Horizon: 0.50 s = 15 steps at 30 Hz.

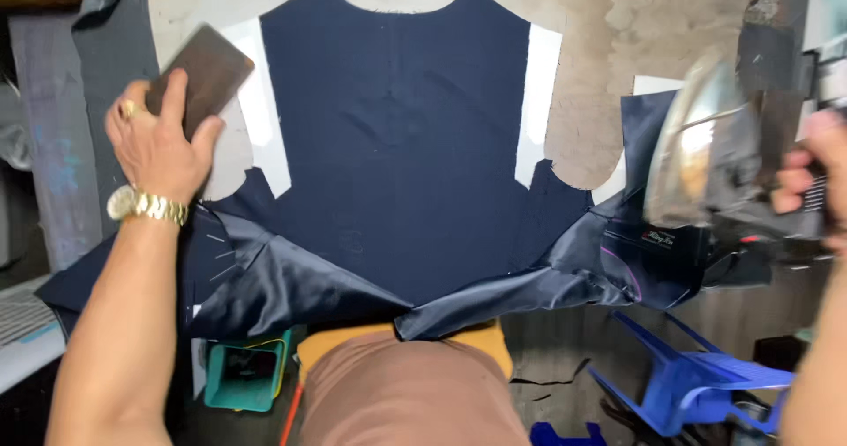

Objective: The person irons pieces of dark blue fabric using a steam iron, frequently pressing wooden blocks onto the cloth to flatten it, then cuts along a line on the fabric with shears and folds the pieces.

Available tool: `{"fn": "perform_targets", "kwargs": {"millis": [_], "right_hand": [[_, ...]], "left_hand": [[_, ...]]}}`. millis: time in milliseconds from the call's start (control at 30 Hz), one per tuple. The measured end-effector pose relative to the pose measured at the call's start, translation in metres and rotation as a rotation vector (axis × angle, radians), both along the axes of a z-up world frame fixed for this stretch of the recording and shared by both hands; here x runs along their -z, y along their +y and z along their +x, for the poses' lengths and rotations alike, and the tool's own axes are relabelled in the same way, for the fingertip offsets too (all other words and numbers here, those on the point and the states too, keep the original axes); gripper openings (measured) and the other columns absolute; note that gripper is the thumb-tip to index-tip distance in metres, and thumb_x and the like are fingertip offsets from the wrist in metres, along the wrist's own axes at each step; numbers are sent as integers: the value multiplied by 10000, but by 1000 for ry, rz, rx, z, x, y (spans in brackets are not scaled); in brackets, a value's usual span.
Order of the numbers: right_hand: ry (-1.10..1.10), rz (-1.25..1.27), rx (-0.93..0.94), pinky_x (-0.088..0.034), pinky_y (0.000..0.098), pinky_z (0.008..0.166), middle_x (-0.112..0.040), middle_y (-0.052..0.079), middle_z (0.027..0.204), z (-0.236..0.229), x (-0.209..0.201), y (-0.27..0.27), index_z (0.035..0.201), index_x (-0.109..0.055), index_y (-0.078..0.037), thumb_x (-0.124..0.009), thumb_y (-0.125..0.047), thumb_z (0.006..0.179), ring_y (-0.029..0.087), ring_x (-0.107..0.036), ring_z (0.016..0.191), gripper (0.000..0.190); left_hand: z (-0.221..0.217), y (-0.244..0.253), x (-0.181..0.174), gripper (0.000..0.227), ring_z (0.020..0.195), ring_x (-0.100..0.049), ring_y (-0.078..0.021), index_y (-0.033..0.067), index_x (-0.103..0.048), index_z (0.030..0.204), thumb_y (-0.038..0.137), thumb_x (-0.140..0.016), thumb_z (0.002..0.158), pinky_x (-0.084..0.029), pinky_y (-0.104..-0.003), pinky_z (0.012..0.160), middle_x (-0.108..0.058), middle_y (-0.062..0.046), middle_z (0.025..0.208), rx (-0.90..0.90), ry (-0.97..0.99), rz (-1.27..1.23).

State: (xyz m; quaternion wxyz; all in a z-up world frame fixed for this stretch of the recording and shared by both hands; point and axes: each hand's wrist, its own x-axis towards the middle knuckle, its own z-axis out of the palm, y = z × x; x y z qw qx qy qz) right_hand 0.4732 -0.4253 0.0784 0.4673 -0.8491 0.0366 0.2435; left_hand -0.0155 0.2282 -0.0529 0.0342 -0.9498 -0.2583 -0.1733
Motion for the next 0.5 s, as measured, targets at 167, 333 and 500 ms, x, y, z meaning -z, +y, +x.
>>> {"fn": "perform_targets", "kwargs": {"millis": [167,333,500], "right_hand": [[-173,-125,-42,-425,254,380,-519,56,758,-99,-39,191,1058,-561,-112,-690,-163,1204,92,-495,553,201],[-399,-225,-395,-479,320,371,-549,51,688,-44,5,267,1019,-614,-55,-709,-150,1147,154,-562,485,187],[-584,-295,-612,-439,363,551,-566,-1,774,34,54,298,991,-616,-105,-738,-206,1144,127,-560,613,220]], "left_hand": [[37,-48,-39,399,1116,-536,-364,34,-625,1229,101,-668,837,-468,-492,904,-554,-176,1205,52,-38,75],[56,-117,-25,358,1189,-600,-409,40,-701,1279,11,-612,933,-475,-535,983,-618,-230,1302,28,-182,-362],[40,-138,-29,319,1136,-617,-395,39,-720,1252,7,-627,949,-499,-525,968,-635,-196,1275,-55,-162,-398]]}}
